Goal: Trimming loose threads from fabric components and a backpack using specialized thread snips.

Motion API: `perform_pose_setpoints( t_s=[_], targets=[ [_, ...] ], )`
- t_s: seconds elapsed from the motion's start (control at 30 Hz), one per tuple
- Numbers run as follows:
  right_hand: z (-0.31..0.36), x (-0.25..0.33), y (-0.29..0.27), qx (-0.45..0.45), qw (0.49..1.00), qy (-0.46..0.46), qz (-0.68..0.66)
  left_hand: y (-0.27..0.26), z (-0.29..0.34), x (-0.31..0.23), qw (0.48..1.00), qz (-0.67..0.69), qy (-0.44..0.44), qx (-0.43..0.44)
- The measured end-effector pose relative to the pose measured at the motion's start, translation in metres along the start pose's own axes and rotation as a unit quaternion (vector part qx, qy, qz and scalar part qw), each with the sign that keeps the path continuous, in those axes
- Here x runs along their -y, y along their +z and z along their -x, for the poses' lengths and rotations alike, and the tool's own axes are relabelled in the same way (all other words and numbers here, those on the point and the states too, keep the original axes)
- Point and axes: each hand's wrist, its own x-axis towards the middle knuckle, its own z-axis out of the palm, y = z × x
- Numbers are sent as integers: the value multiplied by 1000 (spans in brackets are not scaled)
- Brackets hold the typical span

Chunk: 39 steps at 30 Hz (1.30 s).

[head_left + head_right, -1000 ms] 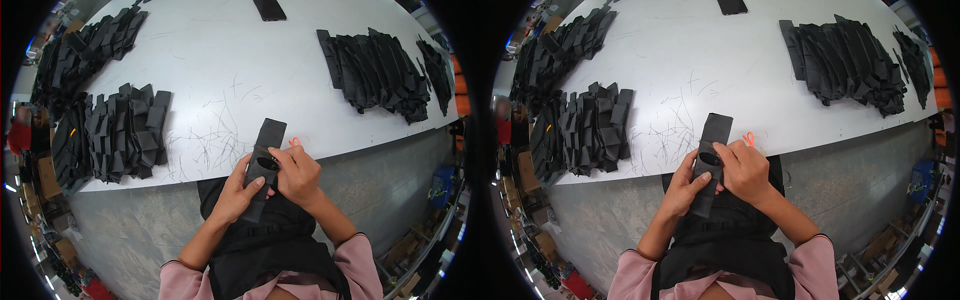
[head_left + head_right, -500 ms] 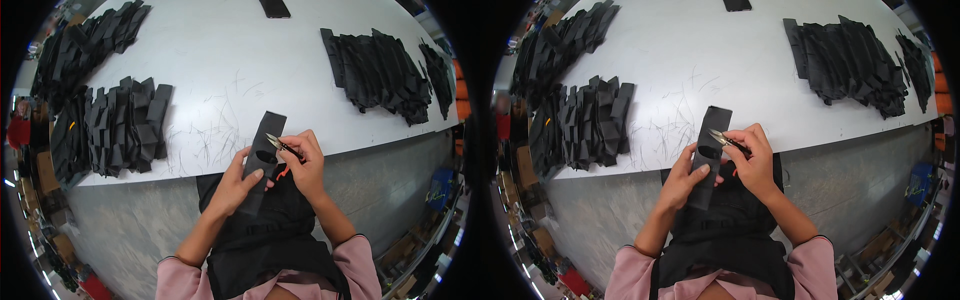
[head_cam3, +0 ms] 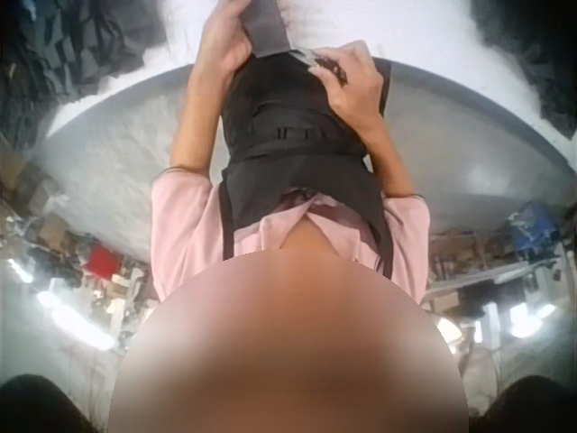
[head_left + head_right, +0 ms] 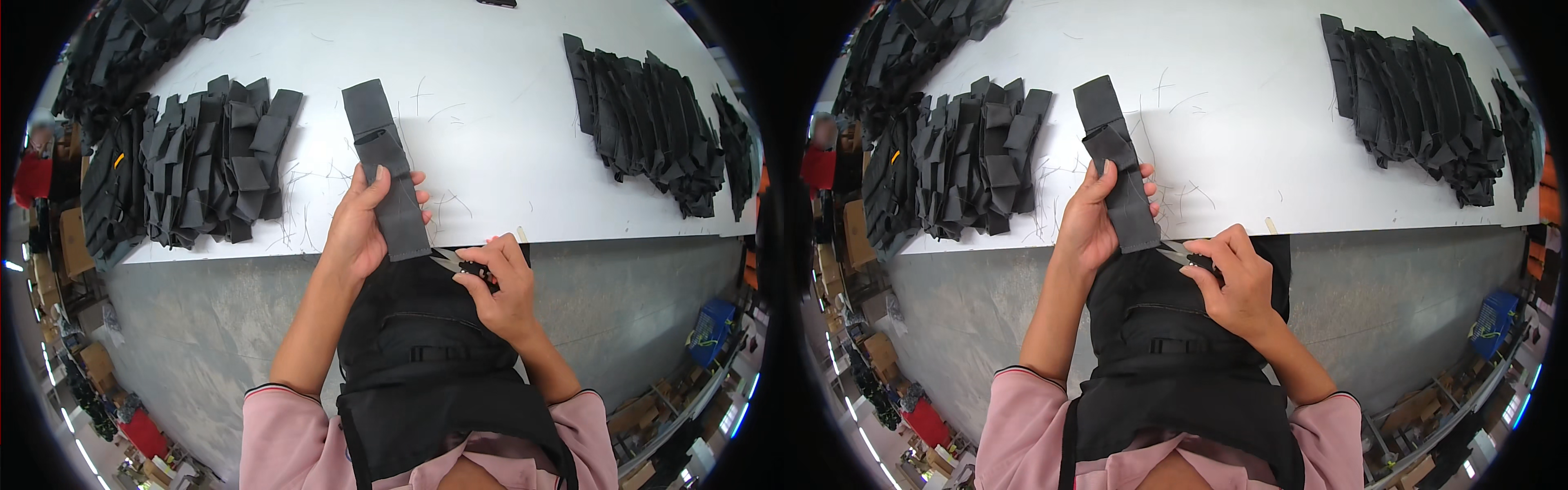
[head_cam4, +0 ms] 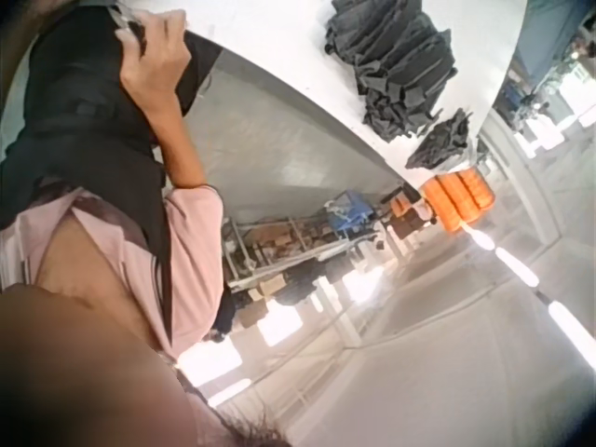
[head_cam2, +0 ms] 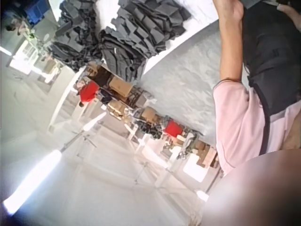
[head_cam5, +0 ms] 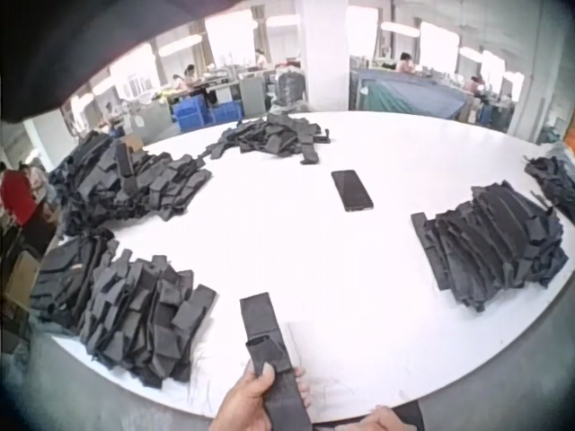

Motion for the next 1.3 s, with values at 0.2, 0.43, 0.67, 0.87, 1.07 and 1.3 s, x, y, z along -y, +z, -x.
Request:
perform_pose_setpoints(
  t_s=[0.2,0.43,0.67,0.87,1.07,1.3],
  targets=[
    [-15,-2,0,47,991,-107,70,0,0,-3,999,-1,-37,21],
    [-30,-3,-9,135,969,-183,101,5,4,-9,992,-62,-98,39],
    [-24,-1,-14,115,970,-198,85,5,0,-12,991,-51,-116,40],
    [-18,3,-5,48,991,-120,40,7,-1,-12,993,6,-94,71],
    [-24,11,-1,52,994,-98,9,7,0,-11,996,22,-74,45],
    [-36,17,7,114,977,-159,84,10,4,-10,996,2,-76,40]
  ],
)
